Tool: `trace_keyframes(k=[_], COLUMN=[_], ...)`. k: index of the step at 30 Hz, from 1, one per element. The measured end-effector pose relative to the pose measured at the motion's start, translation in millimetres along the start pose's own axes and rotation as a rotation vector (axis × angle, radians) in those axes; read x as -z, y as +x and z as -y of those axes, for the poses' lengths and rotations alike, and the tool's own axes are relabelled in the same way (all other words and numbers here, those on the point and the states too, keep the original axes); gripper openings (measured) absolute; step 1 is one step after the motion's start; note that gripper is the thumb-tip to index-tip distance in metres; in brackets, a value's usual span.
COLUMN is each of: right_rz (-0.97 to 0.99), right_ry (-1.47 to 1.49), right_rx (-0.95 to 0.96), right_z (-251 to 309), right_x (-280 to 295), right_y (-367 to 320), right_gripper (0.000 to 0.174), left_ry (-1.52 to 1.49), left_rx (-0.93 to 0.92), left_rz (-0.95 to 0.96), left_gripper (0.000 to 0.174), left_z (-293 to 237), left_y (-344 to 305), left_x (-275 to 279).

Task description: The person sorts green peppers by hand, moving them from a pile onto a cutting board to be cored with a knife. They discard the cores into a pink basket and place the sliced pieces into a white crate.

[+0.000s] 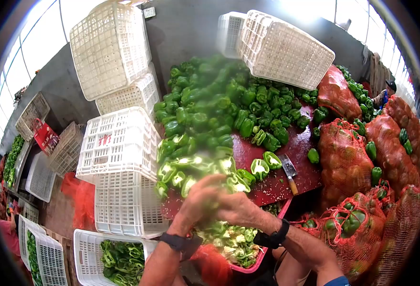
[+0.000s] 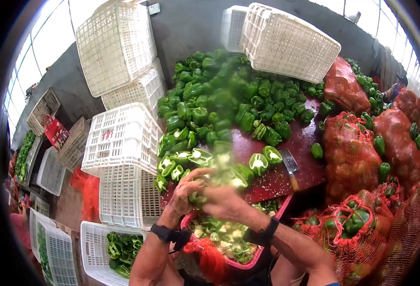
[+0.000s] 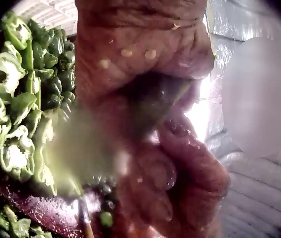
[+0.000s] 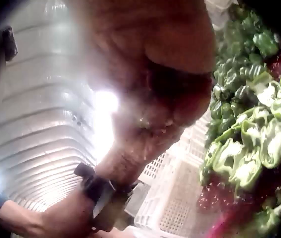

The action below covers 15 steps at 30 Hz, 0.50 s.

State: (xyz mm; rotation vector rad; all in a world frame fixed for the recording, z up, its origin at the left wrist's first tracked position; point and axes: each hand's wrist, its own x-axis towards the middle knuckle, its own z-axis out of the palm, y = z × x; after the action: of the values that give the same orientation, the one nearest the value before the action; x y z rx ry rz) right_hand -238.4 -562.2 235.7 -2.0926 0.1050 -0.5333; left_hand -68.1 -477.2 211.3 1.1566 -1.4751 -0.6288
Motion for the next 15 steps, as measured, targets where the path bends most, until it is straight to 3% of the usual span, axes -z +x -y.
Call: trace_keyframes(k=[2,5,6,7,9,10,11,13,15], right_rz=[0.063,0.305,0.475,0.619,0.51,0.3,0.236,0.107,0.059], right_ry=[0.051,0.019,0.06,0.043,-0.058,-0.038,-0.041,0.073,-0.151], right_rx=[-0.072,-0.053,-0.127,-0.016,-0.083,-0.016,-0.135,-0.185,-0.083], right_z=[-5,8,5,2,10,3,6,9,-22], right_x=[0,14,15,18,22,15,18,21,24], right_y=[-1,1,-1,0,-4,-6,-5,0,-7], right_gripper=[0.007,0.013,0.016,0.018,0.019,0.016,0.009,0.007,0.014], left_ry=[0.125,-0.033,-0.122,-0.134,-0.005,0.14,0.205,0.277,0.634], left_rx=[-0.102,0.148,0.27,0.346,0.386,0.35,0.403,0.549,0.427], left_rz=[-0.005,-0.069,-0.108,-0.147,-0.162,-0.141,-0.132,-0.135,-0.173], left_gripper=[0.052,0.045,0.043,0.041,0.038,0.037,0.037,0.038,0.04], left_z=[7,6,5,6,15,23,20,8,0], left_y=[-1,-2,-3,-3,-7,-10,-10,-7,-14], left_x=[2,2,1,0,-3,-5,-9,-16,-15])
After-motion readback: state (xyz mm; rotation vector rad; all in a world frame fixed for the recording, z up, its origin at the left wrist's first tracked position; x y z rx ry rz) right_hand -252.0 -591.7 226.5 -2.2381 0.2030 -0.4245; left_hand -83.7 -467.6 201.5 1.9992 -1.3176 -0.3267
